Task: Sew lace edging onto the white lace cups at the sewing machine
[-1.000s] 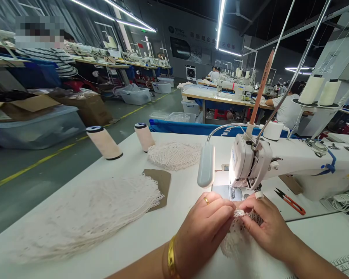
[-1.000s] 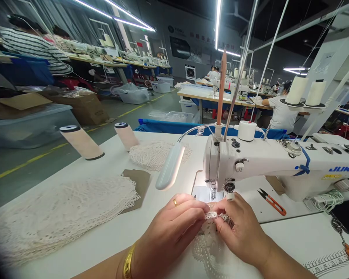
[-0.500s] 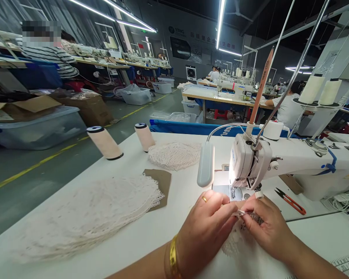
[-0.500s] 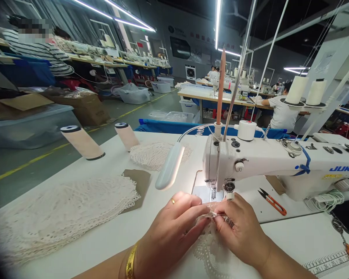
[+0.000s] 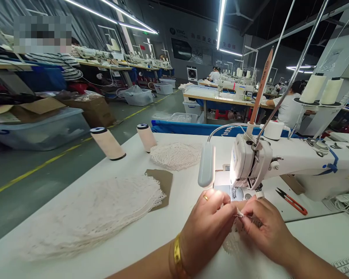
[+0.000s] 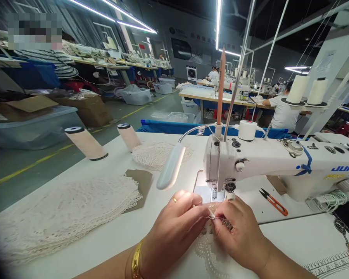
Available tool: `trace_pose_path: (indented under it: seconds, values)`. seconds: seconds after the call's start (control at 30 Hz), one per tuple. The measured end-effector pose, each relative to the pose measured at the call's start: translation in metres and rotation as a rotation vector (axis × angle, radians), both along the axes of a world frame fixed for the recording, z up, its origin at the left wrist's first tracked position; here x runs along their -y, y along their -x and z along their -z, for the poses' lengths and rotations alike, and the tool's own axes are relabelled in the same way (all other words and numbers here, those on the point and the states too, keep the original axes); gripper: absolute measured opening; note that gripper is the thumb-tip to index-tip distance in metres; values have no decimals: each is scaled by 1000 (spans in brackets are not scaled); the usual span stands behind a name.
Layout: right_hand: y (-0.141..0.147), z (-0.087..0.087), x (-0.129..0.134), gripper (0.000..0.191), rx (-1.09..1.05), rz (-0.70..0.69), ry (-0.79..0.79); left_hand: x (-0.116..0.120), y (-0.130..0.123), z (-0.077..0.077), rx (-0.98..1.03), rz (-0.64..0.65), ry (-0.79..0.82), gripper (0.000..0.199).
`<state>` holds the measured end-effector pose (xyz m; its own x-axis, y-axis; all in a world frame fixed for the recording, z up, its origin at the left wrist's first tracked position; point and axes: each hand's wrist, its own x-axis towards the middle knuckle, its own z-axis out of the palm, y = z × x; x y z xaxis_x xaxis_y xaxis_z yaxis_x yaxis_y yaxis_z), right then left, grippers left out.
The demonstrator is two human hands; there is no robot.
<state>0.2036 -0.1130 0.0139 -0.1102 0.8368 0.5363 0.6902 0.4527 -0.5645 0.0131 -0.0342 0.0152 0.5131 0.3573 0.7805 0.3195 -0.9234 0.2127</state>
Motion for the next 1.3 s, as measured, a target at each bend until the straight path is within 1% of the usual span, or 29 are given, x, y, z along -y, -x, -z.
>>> trace_pose_path:
  seconds: [0.17,0.27,0.33,0.5,0.63,0.7,0.73,0.8,0.87,0.93,0.97,1.0,1.03,1.07,1.1,1.13,1.2,1.27,1.3]
  values:
    - [0,-1,0,15,17,-9,-47,-1,-1,1,-5,5,31,26]
    - [0,-3,-1,36,16,-66,-93,0,0,2,-33,18,83,25]
    - [0,-4,-1,41,15,-94,-104,1,1,2,-54,29,114,25]
    - [-4,-3,-3,24,19,-83,-94,1,1,0,-48,74,161,22]
    - [-4,-1,-5,18,26,-96,-73,-2,2,-4,-67,67,116,22]
    - [-4,-7,-1,17,42,-113,-68,-1,2,-9,-100,71,79,23]
    - [-4,-12,4,16,51,-123,-50,1,1,-13,-123,88,75,22]
    - [-6,-29,21,14,60,-138,48,11,1,-18,-155,159,124,18]
    - [-11,-49,43,10,43,-143,245,25,0,-21,-113,301,232,14]
    - [-17,-67,61,11,-9,-139,463,38,-2,-19,-19,477,349,12]
    - [-20,-72,65,11,-34,-166,569,43,-3,-17,6,529,412,13]
    - [-22,-75,65,11,-67,-162,632,47,-5,-15,1,536,478,14]
    - [-23,-74,62,12,-99,-141,667,47,-7,-12,-39,499,539,14]
    - [-23,-70,54,13,-110,-116,680,46,-9,-9,-96,429,584,14]
    - [-21,-65,43,14,-101,-89,677,42,-11,-6,-159,333,606,16]
    - [-19,-57,30,15,-69,-58,664,36,-12,-3,-219,236,595,17]
    - [-12,-41,2,19,74,34,589,22,-15,3,-297,34,520,21]
    - [-5,-27,-19,21,203,77,471,10,-15,7,-341,-90,444,21]
    - [-3,-22,-27,22,230,91,430,6,-14,8,-344,-123,401,19]
